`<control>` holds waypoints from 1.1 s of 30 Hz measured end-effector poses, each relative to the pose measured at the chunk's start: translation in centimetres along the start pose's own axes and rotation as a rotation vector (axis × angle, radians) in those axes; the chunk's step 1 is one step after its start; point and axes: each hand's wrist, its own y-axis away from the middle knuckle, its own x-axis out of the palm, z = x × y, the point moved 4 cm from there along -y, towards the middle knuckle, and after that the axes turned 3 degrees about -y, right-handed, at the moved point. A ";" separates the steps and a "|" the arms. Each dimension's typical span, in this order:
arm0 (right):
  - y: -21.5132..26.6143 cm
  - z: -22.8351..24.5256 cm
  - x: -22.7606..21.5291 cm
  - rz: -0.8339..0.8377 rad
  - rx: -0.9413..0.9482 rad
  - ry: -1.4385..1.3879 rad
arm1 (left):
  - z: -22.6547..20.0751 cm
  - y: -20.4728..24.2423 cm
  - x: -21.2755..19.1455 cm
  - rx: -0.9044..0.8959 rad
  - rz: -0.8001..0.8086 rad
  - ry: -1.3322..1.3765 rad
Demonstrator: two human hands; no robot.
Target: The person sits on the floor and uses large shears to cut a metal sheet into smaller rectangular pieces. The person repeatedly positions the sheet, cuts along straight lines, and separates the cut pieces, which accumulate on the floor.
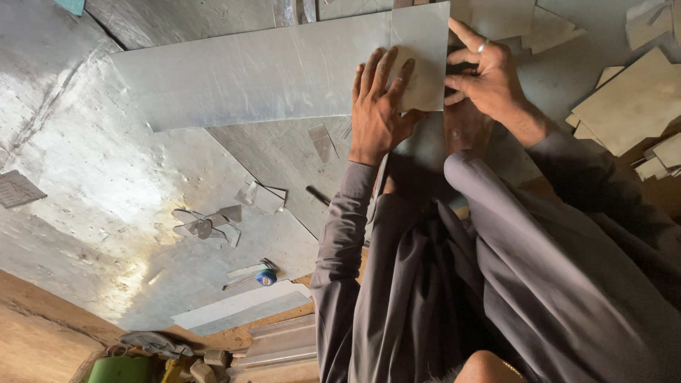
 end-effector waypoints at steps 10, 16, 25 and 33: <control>-0.1 0.0 0.1 0.010 0.022 -0.079 | 0.0 -0.5 0.2 -0.008 0.046 -0.058; -0.1 -5.1 -0.5 -0.062 0.155 -0.219 | 0.0 -0.4 0.5 0.014 0.016 -0.067; -1.8 -13.1 3.9 -0.138 0.084 -0.409 | -0.1 0.2 0.4 0.019 -0.016 -0.080; -3.0 -4.6 -1.4 -0.160 -0.093 0.020 | -0.4 15.8 -2.5 -0.338 0.065 -0.010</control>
